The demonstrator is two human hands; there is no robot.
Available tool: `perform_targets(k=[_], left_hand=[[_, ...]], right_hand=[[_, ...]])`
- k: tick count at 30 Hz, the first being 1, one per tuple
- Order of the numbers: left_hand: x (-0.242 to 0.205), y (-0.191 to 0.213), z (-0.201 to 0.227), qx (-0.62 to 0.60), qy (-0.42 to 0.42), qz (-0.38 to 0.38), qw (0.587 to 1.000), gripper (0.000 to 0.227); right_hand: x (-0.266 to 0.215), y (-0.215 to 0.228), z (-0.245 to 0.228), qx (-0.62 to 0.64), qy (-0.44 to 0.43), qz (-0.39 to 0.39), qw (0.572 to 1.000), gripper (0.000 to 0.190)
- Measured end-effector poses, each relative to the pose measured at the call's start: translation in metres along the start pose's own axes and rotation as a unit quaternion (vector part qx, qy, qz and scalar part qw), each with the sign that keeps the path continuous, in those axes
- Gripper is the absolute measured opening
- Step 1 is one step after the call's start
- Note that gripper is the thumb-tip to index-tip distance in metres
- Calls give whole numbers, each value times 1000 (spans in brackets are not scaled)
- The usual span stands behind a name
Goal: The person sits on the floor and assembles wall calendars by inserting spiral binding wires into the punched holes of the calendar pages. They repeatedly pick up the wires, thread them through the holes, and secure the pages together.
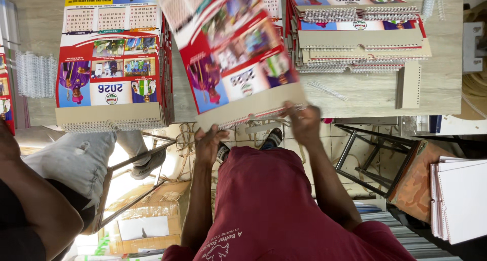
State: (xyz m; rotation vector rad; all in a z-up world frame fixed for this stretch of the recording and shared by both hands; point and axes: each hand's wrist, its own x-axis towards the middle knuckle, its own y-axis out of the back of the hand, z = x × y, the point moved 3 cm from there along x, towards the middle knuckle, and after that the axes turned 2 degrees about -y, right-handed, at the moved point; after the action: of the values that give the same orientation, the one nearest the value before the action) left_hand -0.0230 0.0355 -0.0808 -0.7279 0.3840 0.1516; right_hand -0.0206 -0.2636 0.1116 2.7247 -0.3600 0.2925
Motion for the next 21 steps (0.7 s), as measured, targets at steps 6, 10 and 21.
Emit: perform_targets(k=[6,10,21], left_hand=[[21,-208,71,59,-111,-152,980,9],[45,-354,101,247,-44,-168,953,79],[141,-430,36,344,68,-117,929,89]], right_hand=[[58,96,14,177,28,131,975,32],[119,167,20,222,-61,228,946,31],[204,213,80,91,-273,231,929,41]])
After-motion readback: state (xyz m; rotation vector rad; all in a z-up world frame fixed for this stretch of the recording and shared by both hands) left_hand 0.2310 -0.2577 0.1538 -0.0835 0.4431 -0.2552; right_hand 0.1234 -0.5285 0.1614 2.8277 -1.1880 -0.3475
